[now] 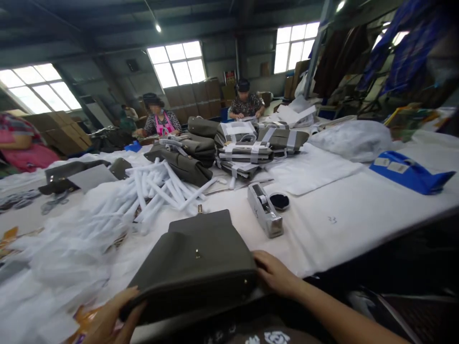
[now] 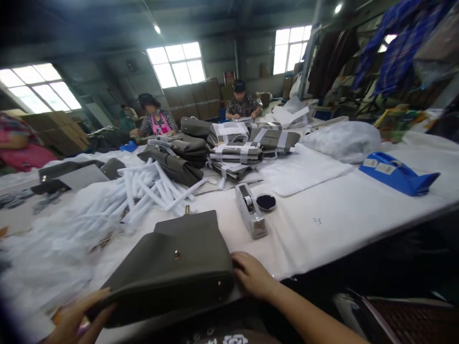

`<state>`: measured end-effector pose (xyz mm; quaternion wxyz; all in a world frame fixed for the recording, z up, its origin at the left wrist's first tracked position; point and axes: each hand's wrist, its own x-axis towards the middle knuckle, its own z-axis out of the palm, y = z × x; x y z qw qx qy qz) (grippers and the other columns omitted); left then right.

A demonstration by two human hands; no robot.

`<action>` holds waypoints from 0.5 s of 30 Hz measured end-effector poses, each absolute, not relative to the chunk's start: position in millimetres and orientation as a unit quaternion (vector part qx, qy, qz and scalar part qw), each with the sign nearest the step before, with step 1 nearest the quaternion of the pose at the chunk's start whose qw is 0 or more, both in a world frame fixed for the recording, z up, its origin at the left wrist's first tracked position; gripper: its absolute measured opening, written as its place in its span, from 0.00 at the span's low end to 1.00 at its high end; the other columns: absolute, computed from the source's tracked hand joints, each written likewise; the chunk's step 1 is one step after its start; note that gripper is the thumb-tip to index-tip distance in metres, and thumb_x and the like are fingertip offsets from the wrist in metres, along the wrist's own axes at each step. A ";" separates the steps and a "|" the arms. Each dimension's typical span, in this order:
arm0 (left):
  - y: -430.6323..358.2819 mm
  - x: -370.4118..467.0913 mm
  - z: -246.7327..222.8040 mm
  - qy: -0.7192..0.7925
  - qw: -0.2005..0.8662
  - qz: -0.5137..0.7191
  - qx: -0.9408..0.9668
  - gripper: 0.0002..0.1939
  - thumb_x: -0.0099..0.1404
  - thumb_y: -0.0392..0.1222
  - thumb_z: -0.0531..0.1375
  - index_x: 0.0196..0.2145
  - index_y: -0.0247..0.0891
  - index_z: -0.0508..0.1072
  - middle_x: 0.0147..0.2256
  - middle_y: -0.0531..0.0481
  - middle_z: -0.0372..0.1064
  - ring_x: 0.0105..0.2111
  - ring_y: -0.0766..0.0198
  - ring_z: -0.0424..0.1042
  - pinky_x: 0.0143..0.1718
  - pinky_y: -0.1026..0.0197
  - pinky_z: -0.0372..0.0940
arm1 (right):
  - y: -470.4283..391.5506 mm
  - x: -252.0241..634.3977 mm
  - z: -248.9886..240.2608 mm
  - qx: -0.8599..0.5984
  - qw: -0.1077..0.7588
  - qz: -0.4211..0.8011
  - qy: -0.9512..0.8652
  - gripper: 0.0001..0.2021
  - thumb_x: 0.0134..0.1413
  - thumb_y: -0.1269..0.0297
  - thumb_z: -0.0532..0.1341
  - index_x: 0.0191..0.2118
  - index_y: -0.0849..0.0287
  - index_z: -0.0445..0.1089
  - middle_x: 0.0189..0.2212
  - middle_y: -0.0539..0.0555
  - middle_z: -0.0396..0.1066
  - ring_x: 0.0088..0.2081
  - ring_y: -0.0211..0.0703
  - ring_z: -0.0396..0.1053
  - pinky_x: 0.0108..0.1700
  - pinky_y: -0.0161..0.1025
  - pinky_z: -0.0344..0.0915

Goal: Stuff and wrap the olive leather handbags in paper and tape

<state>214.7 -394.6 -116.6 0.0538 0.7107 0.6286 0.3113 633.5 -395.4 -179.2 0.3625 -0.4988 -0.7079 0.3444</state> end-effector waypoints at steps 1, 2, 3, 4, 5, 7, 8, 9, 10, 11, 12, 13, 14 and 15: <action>-388.7 225.5 -111.7 0.638 0.054 0.310 0.703 0.18 0.55 0.55 0.57 0.41 0.47 0.71 0.41 0.50 0.73 0.42 0.51 0.72 0.42 0.51 0.69 | -383.7 632.8 -181.7 -0.498 0.373 0.381 -0.683 0.16 0.55 0.66 0.52 0.48 0.58 0.69 0.46 0.56 0.71 0.48 0.45 0.68 0.52 0.44 0.63; -381.1 235.8 -107.7 0.641 0.056 0.311 0.699 0.18 0.56 0.56 0.57 0.40 0.45 0.71 0.41 0.49 0.73 0.41 0.52 0.72 0.42 0.52 0.68 | -370.9 630.8 -184.8 -0.502 0.390 0.412 -0.653 0.17 0.56 0.65 0.51 0.48 0.58 0.69 0.46 0.56 0.71 0.48 0.46 0.68 0.52 0.45 0.63; -372.6 244.8 -105.1 0.644 0.052 0.315 0.695 0.19 0.55 0.57 0.56 0.39 0.43 0.70 0.40 0.49 0.73 0.40 0.53 0.72 0.43 0.54 0.68 | -358.1 627.8 -188.3 -0.505 0.404 0.437 -0.625 0.17 0.57 0.64 0.50 0.48 0.59 0.69 0.46 0.57 0.71 0.48 0.47 0.68 0.52 0.46 0.63; -364.2 251.6 -103.9 0.647 0.052 0.316 0.692 0.19 0.55 0.57 0.56 0.38 0.42 0.70 0.38 0.49 0.73 0.39 0.54 0.72 0.42 0.55 0.68 | -346.5 624.3 -192.0 -0.514 0.418 0.450 -0.599 0.17 0.57 0.62 0.50 0.48 0.60 0.69 0.46 0.57 0.71 0.48 0.47 0.68 0.52 0.46 0.63; -356.7 256.0 -103.9 0.651 0.063 0.305 0.692 0.19 0.55 0.57 0.56 0.38 0.42 0.70 0.36 0.50 0.73 0.37 0.55 0.72 0.40 0.56 0.68 | -337.1 620.9 -195.9 -0.525 0.427 0.454 -0.580 0.18 0.58 0.61 0.49 0.48 0.60 0.68 0.46 0.57 0.71 0.48 0.47 0.68 0.52 0.47 0.63; -347.1 257.3 -106.5 0.658 0.084 0.287 0.692 0.19 0.55 0.57 0.56 0.38 0.41 0.70 0.35 0.51 0.73 0.34 0.57 0.72 0.37 0.58 0.68 | -327.6 615.8 -203.9 -0.542 0.430 0.437 -0.575 0.19 0.60 0.58 0.47 0.48 0.61 0.68 0.45 0.58 0.72 0.48 0.48 0.68 0.53 0.48 0.62; -345.6 255.1 -108.4 0.658 0.094 0.281 0.692 0.20 0.55 0.57 0.56 0.39 0.41 0.70 0.36 0.51 0.73 0.34 0.58 0.72 0.35 0.58 0.67 | -327.5 614.7 -207.9 -0.545 0.429 0.419 -0.587 0.20 0.60 0.56 0.47 0.48 0.61 0.68 0.45 0.58 0.72 0.49 0.48 0.68 0.54 0.48 0.62; -346.4 251.8 -110.4 0.658 0.100 0.281 0.691 0.20 0.55 0.57 0.56 0.40 0.41 0.70 0.37 0.50 0.73 0.34 0.58 0.71 0.35 0.59 0.67 | -329.7 614.6 -211.6 -0.542 0.427 0.399 -0.603 0.21 0.61 0.54 0.46 0.48 0.61 0.68 0.46 0.59 0.71 0.50 0.48 0.67 0.55 0.49 0.61; -349.1 248.2 -112.4 0.657 0.105 0.286 0.690 0.20 0.56 0.56 0.56 0.41 0.41 0.69 0.39 0.50 0.72 0.35 0.58 0.71 0.35 0.59 0.67 | -333.5 615.4 -214.9 -0.537 0.428 0.382 -0.618 0.23 0.61 0.52 0.45 0.50 0.61 0.67 0.47 0.60 0.71 0.51 0.48 0.66 0.56 0.49 0.60; -353.3 244.8 -114.3 0.656 0.109 0.293 0.687 0.21 0.56 0.56 0.56 0.42 0.41 0.69 0.40 0.49 0.72 0.37 0.57 0.71 0.35 0.59 0.67 | -337.9 616.7 -217.6 -0.532 0.429 0.368 -0.631 0.24 0.62 0.51 0.45 0.52 0.62 0.66 0.49 0.60 0.69 0.52 0.48 0.65 0.57 0.50 0.59; -358.4 241.9 -116.2 0.656 0.113 0.302 0.683 0.21 0.56 0.56 0.56 0.42 0.40 0.69 0.41 0.48 0.71 0.38 0.57 0.71 0.36 0.59 0.67 | -342.1 618.1 -219.6 -0.524 0.426 0.362 -0.643 0.25 0.62 0.50 0.45 0.53 0.62 0.65 0.50 0.61 0.68 0.54 0.48 0.64 0.58 0.50 0.58; -363.8 239.7 -118.3 0.657 0.116 0.313 0.676 0.21 0.56 0.55 0.56 0.42 0.40 0.69 0.42 0.48 0.71 0.39 0.56 0.71 0.36 0.58 0.67 | -345.4 619.3 -220.8 -0.514 0.422 0.361 -0.654 0.26 0.62 0.49 0.45 0.54 0.62 0.64 0.51 0.61 0.67 0.55 0.48 0.63 0.59 0.50 0.57; -369.2 238.0 -120.7 0.658 0.119 0.327 0.668 0.21 0.56 0.55 0.56 0.43 0.40 0.69 0.42 0.47 0.71 0.40 0.55 0.71 0.37 0.57 0.67 | -347.5 619.8 -221.4 -0.503 0.417 0.363 -0.664 0.26 0.62 0.49 0.45 0.55 0.62 0.63 0.52 0.61 0.67 0.55 0.47 0.62 0.59 0.50 0.57; -374.0 236.6 -123.5 0.660 0.121 0.343 0.658 0.21 0.56 0.55 0.56 0.43 0.40 0.69 0.43 0.47 0.70 0.41 0.54 0.70 0.39 0.56 0.67 | -348.6 619.5 -221.5 -0.492 0.413 0.365 -0.674 0.26 0.62 0.49 0.45 0.55 0.62 0.63 0.52 0.61 0.66 0.56 0.47 0.62 0.59 0.50 0.57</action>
